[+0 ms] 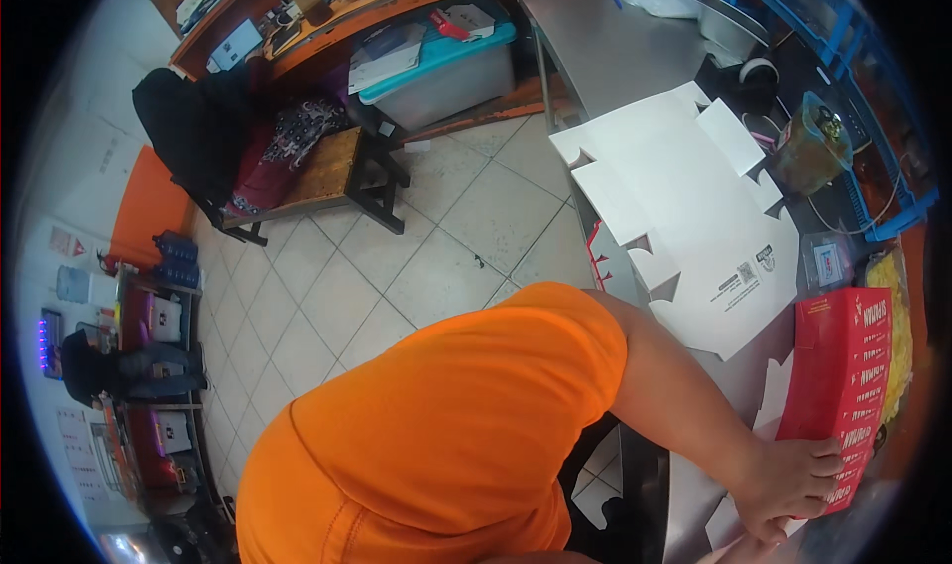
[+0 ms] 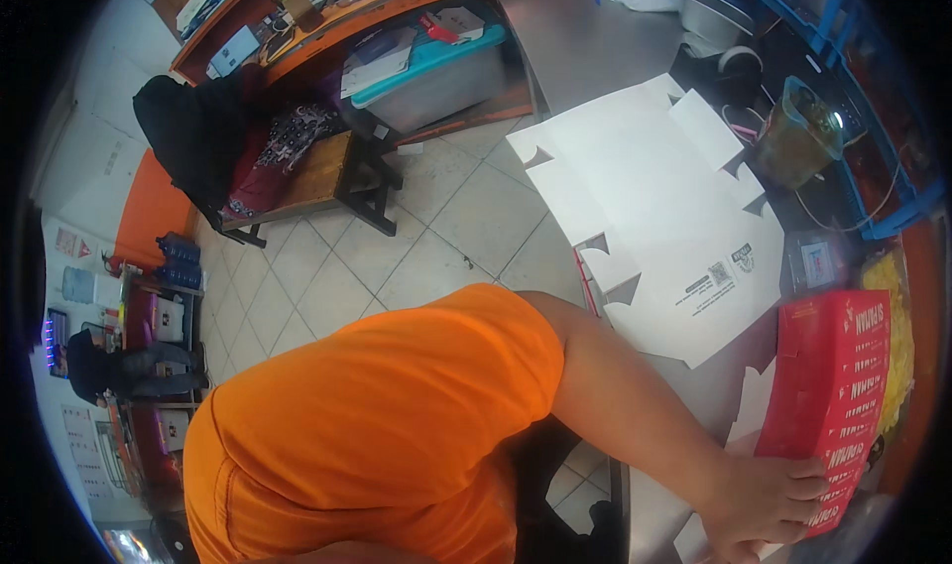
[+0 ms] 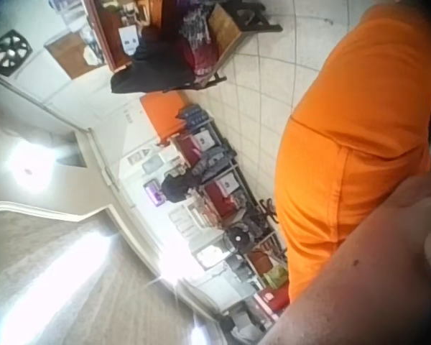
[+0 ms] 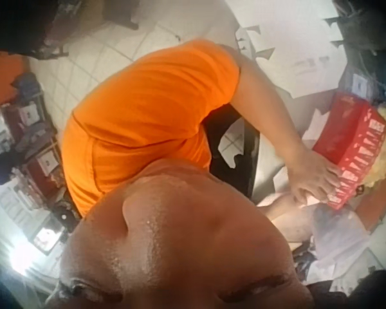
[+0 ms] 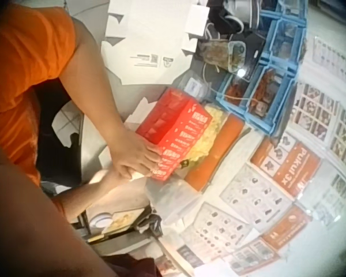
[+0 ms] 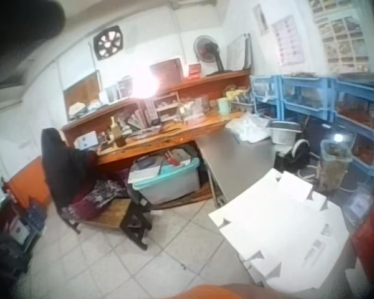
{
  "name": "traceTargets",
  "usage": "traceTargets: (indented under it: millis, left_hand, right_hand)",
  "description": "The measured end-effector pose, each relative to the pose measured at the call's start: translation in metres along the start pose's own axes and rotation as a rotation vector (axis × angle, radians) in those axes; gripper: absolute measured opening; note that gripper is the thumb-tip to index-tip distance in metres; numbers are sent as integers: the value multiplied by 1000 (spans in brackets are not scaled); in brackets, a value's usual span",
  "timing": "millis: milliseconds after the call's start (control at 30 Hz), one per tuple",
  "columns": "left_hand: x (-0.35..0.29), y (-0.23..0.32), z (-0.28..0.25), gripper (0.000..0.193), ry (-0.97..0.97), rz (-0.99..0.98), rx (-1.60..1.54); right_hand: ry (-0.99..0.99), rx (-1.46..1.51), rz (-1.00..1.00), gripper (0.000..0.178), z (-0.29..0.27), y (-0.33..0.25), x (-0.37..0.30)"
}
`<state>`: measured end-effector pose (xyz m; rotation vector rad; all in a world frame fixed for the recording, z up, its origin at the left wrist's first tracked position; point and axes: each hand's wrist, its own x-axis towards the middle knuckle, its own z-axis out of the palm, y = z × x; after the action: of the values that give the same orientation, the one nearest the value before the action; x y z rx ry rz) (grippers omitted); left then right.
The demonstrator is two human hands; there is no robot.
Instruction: The person folds cardboard food boxes into shape by hand and stacks them on a kitchen counter.
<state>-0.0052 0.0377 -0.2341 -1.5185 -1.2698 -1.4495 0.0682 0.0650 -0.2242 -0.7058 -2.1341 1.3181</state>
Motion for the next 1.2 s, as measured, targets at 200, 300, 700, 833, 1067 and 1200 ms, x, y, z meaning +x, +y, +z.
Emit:
traceTargets:
  millis: [200,300,700,833,1067,1200]
  left_hand:
    - [4,0,-11,39,-122,-16,-211]
    - [15,-2,-47,31,-296,-179,-147]
    - [28,2,-52,53,-410,-107,117]
    - [36,5,-57,53,-445,-82,148]
    - [43,6,-57,52,-500,-78,159]
    - [46,2,-65,57,-546,-80,189]
  right_hand:
    - [139,103,103,55,-41,2,18]
    - [246,337,253,54,-65,14,42]
    - [573,-42,-254,59,-44,-17,21]
    - [487,192,-177,65,-54,9,33]
    - [404,294,-144,66,-64,37,57]
    - [396,261,-161,60,-70,49,67]
